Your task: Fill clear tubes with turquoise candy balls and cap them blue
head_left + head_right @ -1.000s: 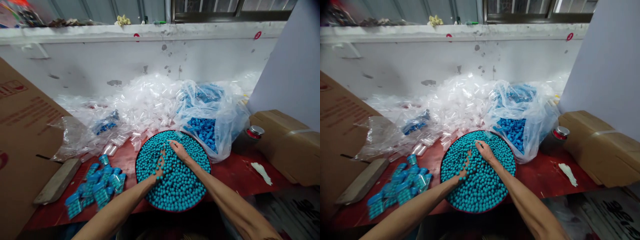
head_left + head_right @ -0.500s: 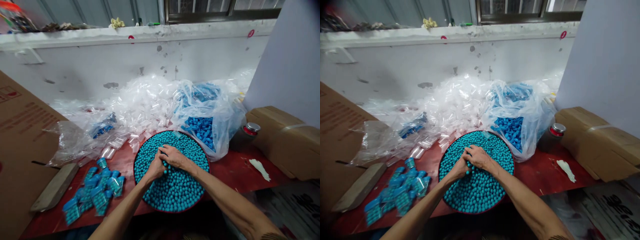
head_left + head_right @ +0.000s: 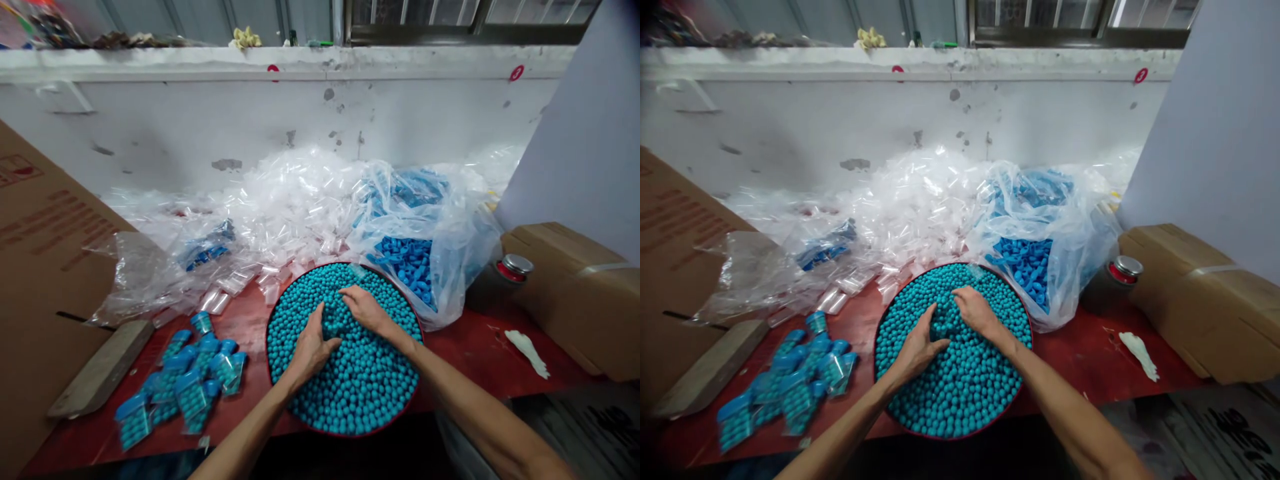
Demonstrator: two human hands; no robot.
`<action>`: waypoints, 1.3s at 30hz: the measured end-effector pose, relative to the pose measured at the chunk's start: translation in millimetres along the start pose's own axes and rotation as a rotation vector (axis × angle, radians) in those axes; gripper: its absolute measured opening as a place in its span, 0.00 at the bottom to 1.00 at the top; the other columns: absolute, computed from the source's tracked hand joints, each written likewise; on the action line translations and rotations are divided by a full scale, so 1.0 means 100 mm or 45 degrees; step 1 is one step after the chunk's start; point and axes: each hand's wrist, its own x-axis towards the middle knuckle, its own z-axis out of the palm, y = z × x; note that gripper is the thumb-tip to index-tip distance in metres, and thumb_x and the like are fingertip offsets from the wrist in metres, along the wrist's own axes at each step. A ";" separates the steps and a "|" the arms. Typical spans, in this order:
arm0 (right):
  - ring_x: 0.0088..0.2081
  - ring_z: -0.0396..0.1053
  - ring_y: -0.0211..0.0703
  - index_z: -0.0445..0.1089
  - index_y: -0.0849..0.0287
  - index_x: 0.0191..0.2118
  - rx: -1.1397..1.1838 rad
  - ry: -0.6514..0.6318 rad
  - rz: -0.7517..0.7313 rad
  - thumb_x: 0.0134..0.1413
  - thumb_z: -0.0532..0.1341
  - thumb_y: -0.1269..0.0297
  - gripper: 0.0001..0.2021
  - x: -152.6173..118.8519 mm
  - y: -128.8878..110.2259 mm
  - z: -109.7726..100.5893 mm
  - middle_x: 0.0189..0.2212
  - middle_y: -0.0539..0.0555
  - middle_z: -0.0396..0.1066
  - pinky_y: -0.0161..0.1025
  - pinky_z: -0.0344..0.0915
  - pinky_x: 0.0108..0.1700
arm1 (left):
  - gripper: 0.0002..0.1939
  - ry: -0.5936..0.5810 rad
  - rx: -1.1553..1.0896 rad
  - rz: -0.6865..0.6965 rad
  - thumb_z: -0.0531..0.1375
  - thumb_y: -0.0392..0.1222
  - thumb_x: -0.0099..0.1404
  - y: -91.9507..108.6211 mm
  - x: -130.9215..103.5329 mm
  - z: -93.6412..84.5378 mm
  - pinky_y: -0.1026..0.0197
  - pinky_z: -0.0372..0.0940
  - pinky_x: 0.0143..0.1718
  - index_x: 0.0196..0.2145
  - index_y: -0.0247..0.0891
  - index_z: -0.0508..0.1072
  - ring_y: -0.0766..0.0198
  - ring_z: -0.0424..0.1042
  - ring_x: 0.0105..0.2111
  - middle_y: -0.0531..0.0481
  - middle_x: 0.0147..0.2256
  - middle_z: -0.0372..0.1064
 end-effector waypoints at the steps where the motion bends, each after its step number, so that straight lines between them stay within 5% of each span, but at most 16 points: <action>1: 0.42 0.64 0.41 0.68 0.59 0.41 -0.040 -0.050 -0.056 0.53 0.51 0.69 0.12 -0.03 -0.04 0.05 0.38 0.55 0.69 0.39 0.58 0.47 | 0.39 0.000 0.004 0.007 0.60 0.37 0.47 0.00 -0.01 0.00 0.50 0.48 0.55 0.56 0.34 0.49 0.54 0.52 0.55 0.40 0.56 0.50; 5: 0.43 0.63 0.40 0.65 0.57 0.45 -0.273 -0.132 -0.195 0.55 0.50 0.68 0.13 0.04 -0.13 0.04 0.41 0.55 0.66 0.37 0.59 0.46 | 0.38 0.002 0.054 0.057 0.57 0.37 0.50 0.01 -0.05 -0.01 0.50 0.47 0.56 0.57 0.34 0.47 0.55 0.50 0.56 0.39 0.56 0.49; 11: 0.42 0.64 0.49 0.60 0.57 0.50 -0.645 -0.001 0.189 0.50 0.56 0.67 0.19 0.48 0.12 -0.21 0.43 0.61 0.63 0.42 0.61 0.42 | 0.31 0.087 0.204 0.176 0.53 0.37 0.55 0.01 -0.14 0.02 0.51 0.50 0.55 0.55 0.33 0.49 0.57 0.51 0.55 0.40 0.55 0.51; 16: 0.41 0.66 0.52 0.58 0.59 0.52 -0.595 -0.011 0.198 0.48 0.56 0.70 0.22 0.49 0.32 -0.21 0.43 0.64 0.64 0.46 0.61 0.42 | 0.25 0.181 0.275 0.242 0.50 0.37 0.58 -0.06 -0.20 0.04 0.50 0.54 0.53 0.54 0.37 0.52 0.57 0.56 0.53 0.42 0.53 0.55; 21: 0.48 0.61 0.44 0.52 0.58 0.56 -0.396 -0.067 0.017 0.50 0.53 0.69 0.24 0.58 0.20 -0.23 0.48 0.56 0.64 0.40 0.57 0.50 | 0.24 0.175 0.327 0.294 0.50 0.37 0.58 -0.07 -0.21 0.05 0.51 0.56 0.52 0.53 0.38 0.54 0.58 0.59 0.51 0.44 0.51 0.59; 24: 0.47 0.63 0.43 0.59 0.59 0.51 -0.249 -0.081 -0.019 0.52 0.49 0.70 0.19 0.67 0.14 -0.27 0.46 0.55 0.66 0.39 0.55 0.50 | 0.22 0.210 0.373 0.293 0.49 0.38 0.59 -0.02 -0.21 0.03 0.52 0.56 0.51 0.52 0.37 0.55 0.58 0.59 0.51 0.43 0.50 0.59; 31: 0.46 0.62 0.47 0.63 0.62 0.46 -0.248 -0.126 0.197 0.48 0.51 0.74 0.17 0.24 0.38 -0.34 0.44 0.58 0.66 0.42 0.54 0.49 | 0.18 0.293 0.521 0.315 0.50 0.40 0.59 0.06 -0.21 0.04 0.49 0.54 0.52 0.49 0.38 0.61 0.54 0.56 0.51 0.43 0.49 0.59; 35: 0.46 0.62 0.49 0.61 0.59 0.50 -0.197 -0.303 0.305 0.43 0.55 0.74 0.23 0.03 0.43 -0.40 0.43 0.57 0.67 0.44 0.54 0.48 | 0.18 0.320 0.641 0.371 0.51 0.40 0.58 0.12 -0.25 0.09 0.45 0.52 0.51 0.47 0.38 0.64 0.49 0.51 0.54 0.42 0.49 0.59; 39: 0.38 0.66 0.45 0.70 0.56 0.40 -0.044 -0.562 0.434 0.37 0.58 0.73 0.18 0.08 0.46 -0.49 0.36 0.52 0.71 0.37 0.60 0.41 | 0.17 0.273 0.699 0.460 0.52 0.40 0.58 0.22 -0.31 0.14 0.45 0.51 0.51 0.46 0.40 0.65 0.48 0.49 0.54 0.43 0.49 0.59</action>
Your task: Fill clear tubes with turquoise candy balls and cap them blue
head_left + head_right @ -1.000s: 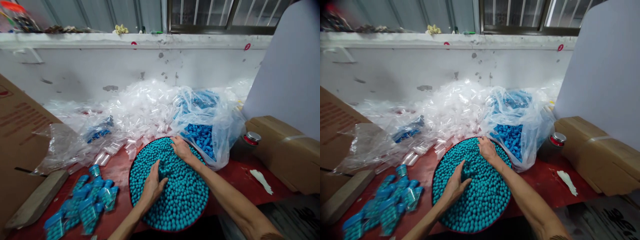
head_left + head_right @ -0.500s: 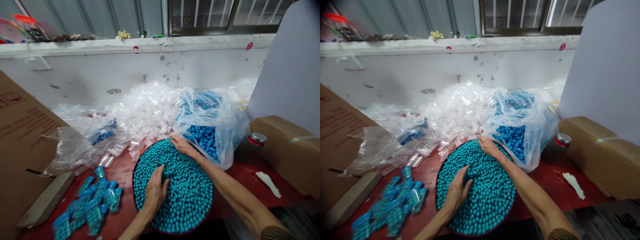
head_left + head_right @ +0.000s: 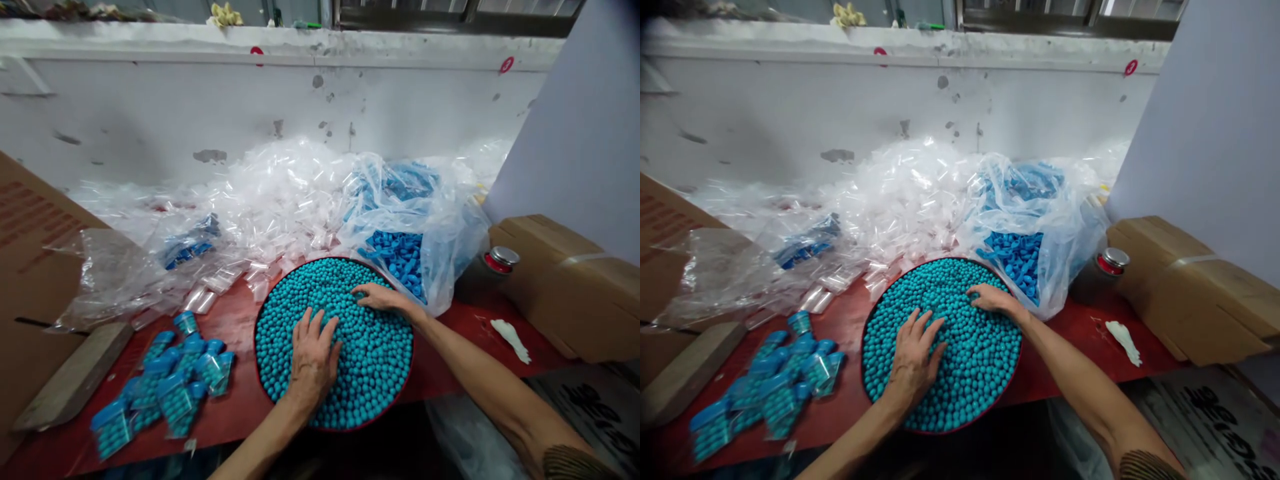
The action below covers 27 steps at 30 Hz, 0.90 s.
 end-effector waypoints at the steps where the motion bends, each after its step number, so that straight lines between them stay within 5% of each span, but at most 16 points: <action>1: 0.33 0.67 0.42 0.71 0.57 0.37 0.042 -0.091 0.038 0.36 0.59 0.73 0.16 0.01 0.01 -0.03 0.32 0.51 0.72 0.36 0.61 0.36 | 0.17 -0.010 0.002 0.021 0.52 0.40 0.58 0.02 0.00 0.00 0.44 0.51 0.51 0.46 0.41 0.65 0.48 0.50 0.54 0.44 0.49 0.59; 5: 0.15 0.57 0.31 0.70 0.60 0.35 0.228 -0.461 0.183 0.40 0.58 0.67 0.12 -0.01 0.04 -0.15 0.18 0.47 0.68 0.29 0.54 0.18 | 0.16 -0.033 0.002 0.060 0.51 0.38 0.59 0.05 0.03 -0.01 0.45 0.53 0.49 0.46 0.40 0.65 0.49 0.53 0.52 0.44 0.47 0.62; 13: 0.14 0.49 0.24 0.63 0.59 0.39 0.826 -0.723 0.218 0.44 0.59 0.63 0.13 -0.13 -0.09 -0.22 0.19 0.43 0.61 0.23 0.44 0.14 | 0.22 -0.084 -0.041 0.148 0.55 0.36 0.56 0.22 0.39 0.00 0.50 0.56 0.47 0.50 0.40 0.60 0.53 0.56 0.48 0.45 0.48 0.61; 15: 0.14 0.50 0.24 0.62 0.59 0.39 0.921 -0.684 0.191 0.44 0.59 0.64 0.13 -0.13 -0.14 -0.24 0.19 0.44 0.61 0.23 0.44 0.14 | 0.25 -0.082 -0.066 0.150 0.56 0.35 0.55 0.25 0.47 0.01 0.51 0.57 0.46 0.51 0.41 0.58 0.54 0.57 0.47 0.45 0.48 0.60; 21: 0.12 0.52 0.28 0.59 0.59 0.43 0.560 -0.050 0.322 0.46 0.55 0.71 0.15 -0.12 -0.04 -0.19 0.14 0.42 0.59 0.26 0.46 0.13 | 0.18 -0.012 -0.058 0.030 0.55 0.38 0.57 0.14 0.43 0.01 0.50 0.57 0.45 0.46 0.37 0.64 0.53 0.58 0.46 0.43 0.45 0.62; 27: 0.11 0.49 0.26 0.63 0.60 0.34 0.581 -0.282 0.376 0.42 0.58 0.72 0.10 -0.15 0.07 -0.02 0.12 0.42 0.57 0.25 0.43 0.13 | 0.17 -0.050 -0.009 0.056 0.54 0.37 0.57 0.07 0.27 -0.03 0.47 0.55 0.46 0.46 0.39 0.65 0.51 0.56 0.49 0.43 0.46 0.62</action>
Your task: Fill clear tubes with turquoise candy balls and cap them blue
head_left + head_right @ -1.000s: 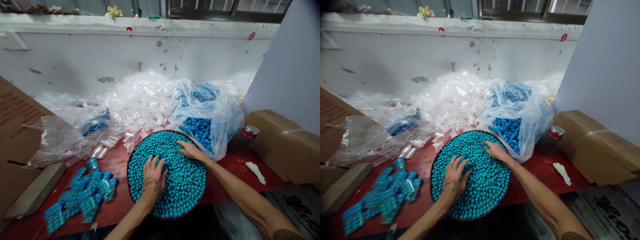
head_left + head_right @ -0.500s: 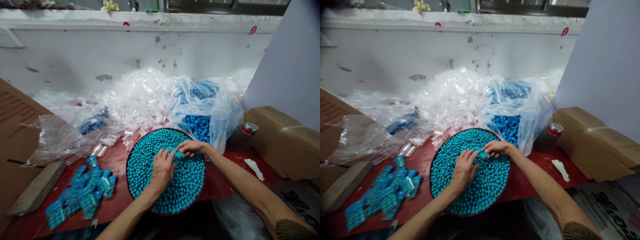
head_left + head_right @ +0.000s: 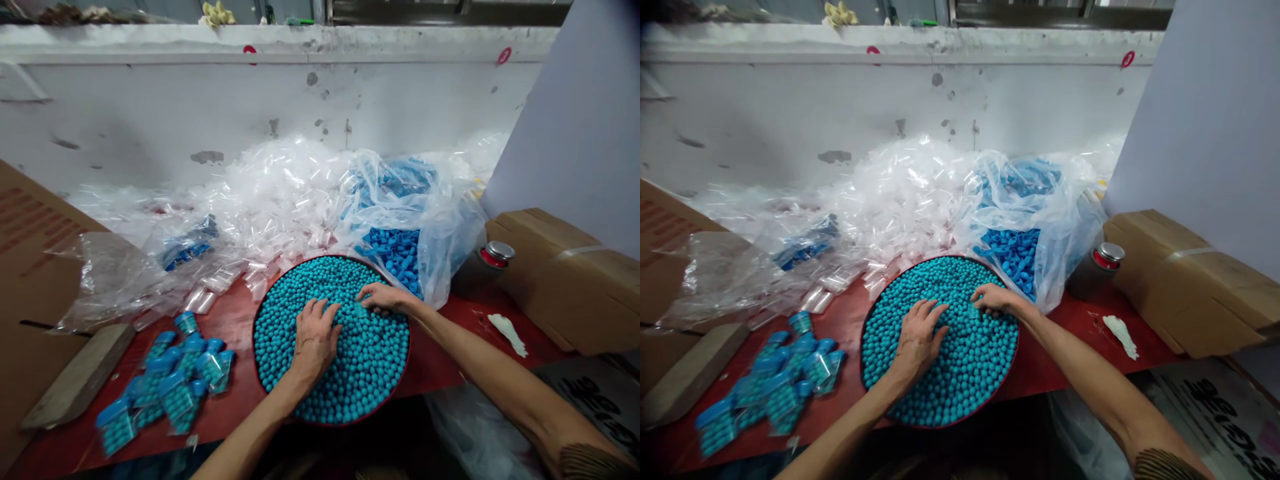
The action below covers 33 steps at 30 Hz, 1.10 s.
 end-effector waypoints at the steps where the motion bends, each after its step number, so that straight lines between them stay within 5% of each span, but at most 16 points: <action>1: 0.11 0.48 0.26 0.63 0.60 0.33 0.020 -0.072 0.014 0.42 0.58 0.71 0.08 -0.01 -0.03 -0.01 0.13 0.42 0.57 0.25 0.43 0.13 | 0.18 -0.011 0.002 0.016 0.55 0.36 0.56 0.01 0.01 -0.02 0.47 0.55 0.47 0.46 0.40 0.65 0.50 0.55 0.50 0.43 0.47 0.62; 6: 0.11 0.42 0.23 0.63 0.60 0.32 0.151 -0.359 -0.030 0.44 0.57 0.65 0.07 -0.09 -0.25 -0.04 0.13 0.39 0.49 0.23 0.40 0.12 | 0.23 -0.057 -0.126 0.060 0.57 0.34 0.54 0.10 0.16 -0.03 0.47 0.53 0.48 0.48 0.41 0.63 0.50 0.55 0.51 0.45 0.47 0.62; 11: 0.11 0.41 0.25 0.61 0.58 0.33 0.184 -0.499 -0.162 0.48 0.55 0.58 0.09 -0.19 -0.30 0.11 0.14 0.40 0.52 0.24 0.39 0.12 | 0.12 -0.058 -0.662 0.046 0.55 0.37 0.58 0.14 0.28 -0.03 0.57 0.57 0.46 0.41 0.42 0.69 0.61 0.64 0.42 0.49 0.39 0.68; 15: 0.16 0.55 0.30 0.65 0.61 0.28 -0.384 -0.098 -0.362 0.50 0.51 0.60 0.11 -0.20 -0.26 0.14 0.21 0.49 0.66 0.29 0.53 0.17 | 0.09 -0.173 -1.154 -0.308 0.53 0.43 0.58 0.14 0.31 -0.11 0.63 0.62 0.32 0.36 0.38 0.67 0.66 0.66 0.29 0.52 0.28 0.67; 18: 0.33 0.64 0.39 0.67 0.61 0.32 -0.625 0.407 -0.526 0.51 0.50 0.64 0.10 -0.17 -0.26 -0.03 0.32 0.54 0.69 0.34 0.60 0.34 | 0.12 -0.305 -1.562 -0.610 0.54 0.47 0.56 0.12 0.30 -0.16 0.66 0.61 0.23 0.33 0.36 0.64 0.68 0.65 0.23 0.55 0.23 0.62; 22: 0.46 0.60 0.50 0.63 0.60 0.46 -1.027 1.106 -0.346 0.51 0.51 0.63 0.16 -0.09 -0.23 -0.40 0.45 0.61 0.63 0.43 0.55 0.45 | 0.15 -0.424 -1.855 -0.841 0.56 0.50 0.55 0.08 0.23 -0.20 0.69 0.58 0.17 0.32 0.35 0.62 0.71 0.64 0.18 0.55 0.21 0.62; 26: 0.44 0.62 0.56 0.61 0.64 0.48 -1.098 1.159 -0.034 0.52 0.50 0.59 0.20 0.03 -0.15 -0.65 0.42 0.66 0.64 0.48 0.57 0.41 | 0.15 -0.624 -2.001 -0.908 0.57 0.48 0.54 0.03 0.13 -0.23 0.71 0.54 0.14 0.34 0.35 0.61 0.72 0.64 0.17 0.52 0.25 0.66; 33: 0.42 0.65 0.49 0.59 0.57 0.50 -1.066 1.141 -0.132 0.49 0.51 0.67 0.20 0.10 -0.14 -0.74 0.42 0.59 0.65 0.40 0.58 0.40 | 0.21 -0.581 -2.088 -0.858 0.58 0.45 0.55 0.05 0.02 -0.21 0.70 0.57 0.16 0.45 0.38 0.58 0.69 0.68 0.20 0.50 0.29 0.67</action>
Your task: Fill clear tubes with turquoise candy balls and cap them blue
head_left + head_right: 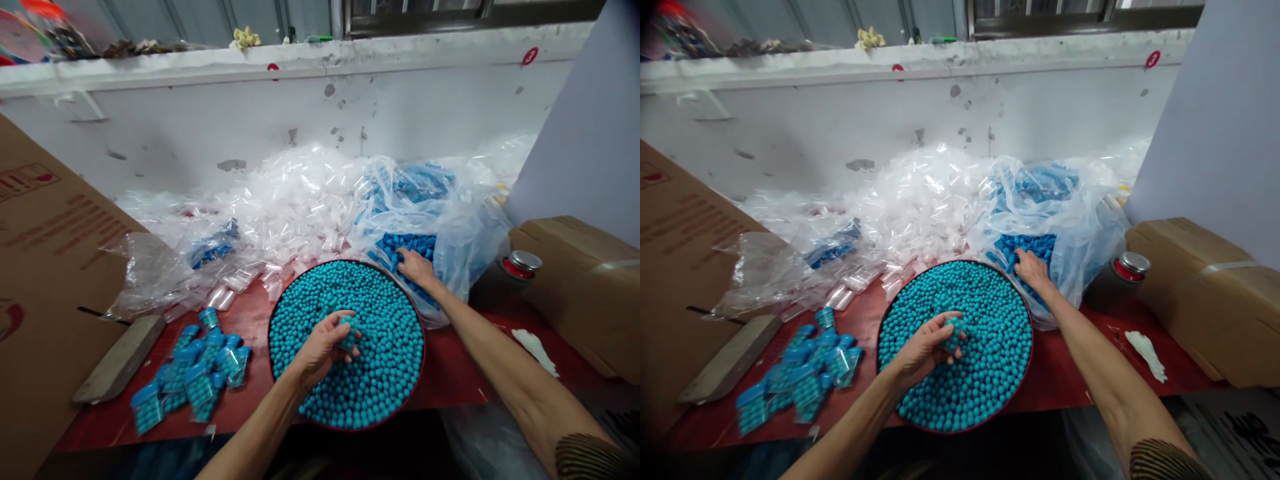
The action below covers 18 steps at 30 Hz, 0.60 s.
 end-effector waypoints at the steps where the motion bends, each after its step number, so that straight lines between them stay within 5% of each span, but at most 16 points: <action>1: 0.43 0.64 0.48 0.58 0.57 0.51 0.015 0.039 -0.005 0.49 0.50 0.68 0.20 -0.01 0.00 -0.02 0.44 0.58 0.65 0.39 0.58 0.41 | 0.21 -0.017 -0.018 0.013 0.58 0.45 0.55 -0.01 0.00 0.00 0.70 0.57 0.17 0.45 0.38 0.59 0.68 0.68 0.22 0.50 0.30 0.67; 6: 0.42 0.64 0.43 0.61 0.60 0.48 0.443 0.280 -0.233 0.49 0.51 0.66 0.18 -0.21 -0.19 -0.13 0.43 0.54 0.66 0.36 0.58 0.45 | 0.20 -0.026 -0.116 0.071 0.58 0.43 0.55 -0.06 0.01 0.03 0.68 0.59 0.21 0.45 0.38 0.59 0.67 0.69 0.25 0.49 0.31 0.67; 12: 0.44 0.63 0.42 0.66 0.59 0.44 0.809 -0.142 -0.543 0.50 0.54 0.60 0.16 -0.48 -0.58 -0.01 0.42 0.53 0.68 0.39 0.56 0.49 | 0.20 0.043 -0.069 0.067 0.58 0.44 0.55 -0.09 -0.05 0.01 0.69 0.56 0.18 0.44 0.36 0.61 0.67 0.68 0.23 0.48 0.30 0.67; 18: 0.34 0.66 0.41 0.67 0.59 0.42 0.894 -0.209 -0.415 0.53 0.50 0.61 0.15 -0.52 -0.47 0.08 0.32 0.51 0.69 0.38 0.62 0.39 | 0.21 0.113 -0.078 0.100 0.59 0.46 0.54 -0.16 -0.16 -0.07 0.70 0.56 0.19 0.44 0.36 0.62 0.68 0.68 0.23 0.49 0.30 0.67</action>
